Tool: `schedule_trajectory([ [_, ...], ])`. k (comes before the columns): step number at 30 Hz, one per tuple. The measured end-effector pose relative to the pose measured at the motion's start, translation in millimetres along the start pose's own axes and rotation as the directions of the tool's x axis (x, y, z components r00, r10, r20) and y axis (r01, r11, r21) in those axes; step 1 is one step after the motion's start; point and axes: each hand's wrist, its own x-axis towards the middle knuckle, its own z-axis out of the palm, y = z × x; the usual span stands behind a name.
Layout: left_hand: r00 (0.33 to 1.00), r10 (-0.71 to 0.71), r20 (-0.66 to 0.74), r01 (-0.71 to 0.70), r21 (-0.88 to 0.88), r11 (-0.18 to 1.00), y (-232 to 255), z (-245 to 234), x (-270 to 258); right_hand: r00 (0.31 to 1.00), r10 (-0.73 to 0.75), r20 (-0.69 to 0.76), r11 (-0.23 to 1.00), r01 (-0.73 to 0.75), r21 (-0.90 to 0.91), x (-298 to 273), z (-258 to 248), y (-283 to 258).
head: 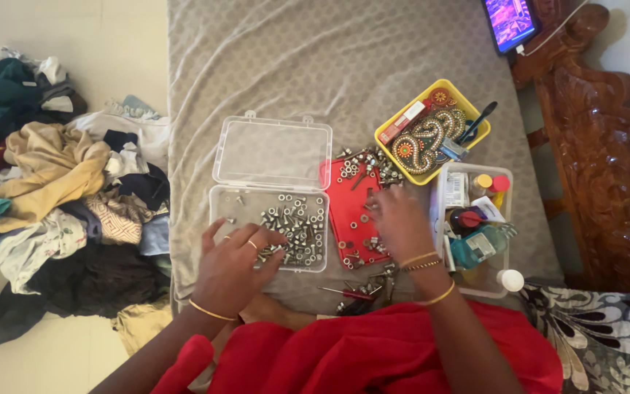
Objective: The person sorts through various metal bolts and washers on a bed, picking them up by hand and moving them between a clear plastic container and a red surface.
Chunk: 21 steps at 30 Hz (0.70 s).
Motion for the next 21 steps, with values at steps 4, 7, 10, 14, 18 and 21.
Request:
schedule_trajectory([
  [4, 0.994, 0.112, -0.016, -0.111, 0.017, 0.994, -2, 11, -1, 0.972, -0.144, 0.186, 0.802, 0.004, 0.598, -9, 6, -44],
  [7, 0.991, 0.135, 0.023, -0.134, -0.049, 0.99, -4, 17, -1, 0.869, -0.189, 0.457, 0.378, -0.365, 0.851, -24, 18, -71],
  [10, 0.986, 0.162, 0.041, -0.158, -0.088, 0.984, -4, 17, -2, 0.859, -0.267, 0.437, 0.081, -0.432, 0.898, -31, 25, -77],
  [14, 0.975, 0.223, 0.023, -0.219, -0.125, 0.968, -2, 10, 0, 0.856, -0.244, 0.456, 0.053, -0.458, 0.887, -31, 26, -73],
  [18, 0.972, 0.233, 0.035, -0.23, -0.088, 0.969, 2, 9, 1, 0.853, -0.244, 0.461, 0.016, -0.471, 0.882, -34, 25, -70],
  [21, 0.978, 0.211, 0.005, -0.209, -0.089, 0.974, 4, 11, 1, 0.875, -0.303, 0.377, 0.019, -0.39, 0.921, -35, 25, -73],
])
